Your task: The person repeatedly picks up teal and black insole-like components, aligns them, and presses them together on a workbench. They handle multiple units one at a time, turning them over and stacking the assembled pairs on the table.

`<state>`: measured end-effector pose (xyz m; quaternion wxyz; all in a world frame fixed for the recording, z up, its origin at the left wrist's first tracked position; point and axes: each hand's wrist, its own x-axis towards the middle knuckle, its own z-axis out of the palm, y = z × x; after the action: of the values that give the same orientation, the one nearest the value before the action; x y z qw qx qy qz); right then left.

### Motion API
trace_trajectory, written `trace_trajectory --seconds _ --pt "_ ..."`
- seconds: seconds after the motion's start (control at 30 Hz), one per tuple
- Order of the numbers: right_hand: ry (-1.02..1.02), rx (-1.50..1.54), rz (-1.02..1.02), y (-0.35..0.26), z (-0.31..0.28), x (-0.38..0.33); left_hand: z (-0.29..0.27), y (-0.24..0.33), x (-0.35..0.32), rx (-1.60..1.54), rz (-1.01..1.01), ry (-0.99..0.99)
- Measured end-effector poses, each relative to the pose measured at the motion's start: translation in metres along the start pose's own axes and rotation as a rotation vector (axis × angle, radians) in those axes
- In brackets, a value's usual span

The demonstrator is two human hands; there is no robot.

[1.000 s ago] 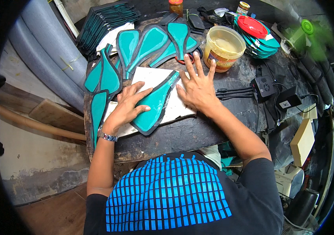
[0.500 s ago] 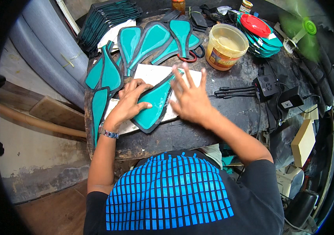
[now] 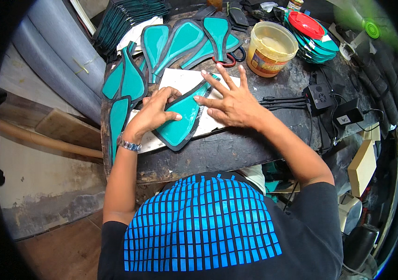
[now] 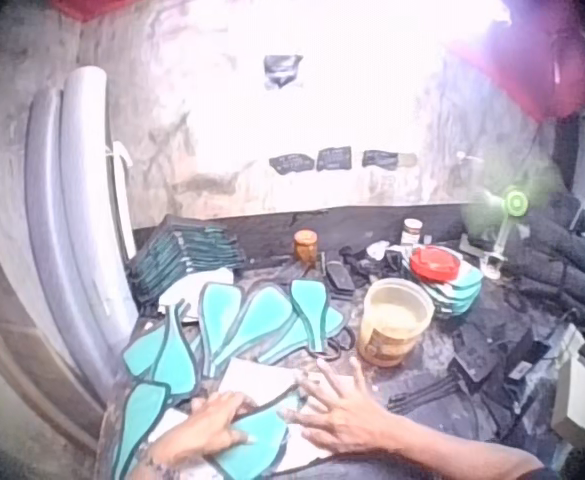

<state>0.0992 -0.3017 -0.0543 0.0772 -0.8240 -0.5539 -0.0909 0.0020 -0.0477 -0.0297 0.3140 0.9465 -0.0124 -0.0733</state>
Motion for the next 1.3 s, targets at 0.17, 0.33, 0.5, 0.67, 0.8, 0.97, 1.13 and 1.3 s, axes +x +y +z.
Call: trace_trajectory --seconds 0.17,0.33,0.5,0.67,0.8,0.97,1.13,1.3 --pt "-0.079 0.220 0.048 -0.041 -0.005 -0.017 0.001 -0.004 0.004 -0.059 -0.003 0.010" --pt "0.017 0.011 0.177 -0.066 -0.001 -0.021 0.001 -0.007 0.010 -0.092 -0.025 0.000" --pt "0.050 0.124 0.088 -0.077 -0.011 -0.017 0.007 -0.010 0.010 -0.204 -0.047 0.077" --pt "0.057 0.078 0.149 -0.043 0.000 0.011 0.013 -0.013 0.017 -0.285 -0.106 0.325" --pt "0.036 0.038 -0.111 -0.060 0.005 -0.004 0.017 -0.011 0.015 -0.208 -0.051 0.408" --pt "0.203 -0.032 0.025 -0.035 0.009 0.014 0.015 -0.010 0.017 -0.236 -0.077 0.348" --pt "0.126 0.037 -0.088 -0.007 0.009 0.023 0.011 -0.010 0.015 -0.268 -0.060 0.331" --pt "-0.088 0.286 -0.186 -0.015 0.001 0.005 0.013 -0.013 0.016 -0.249 -0.061 0.344"
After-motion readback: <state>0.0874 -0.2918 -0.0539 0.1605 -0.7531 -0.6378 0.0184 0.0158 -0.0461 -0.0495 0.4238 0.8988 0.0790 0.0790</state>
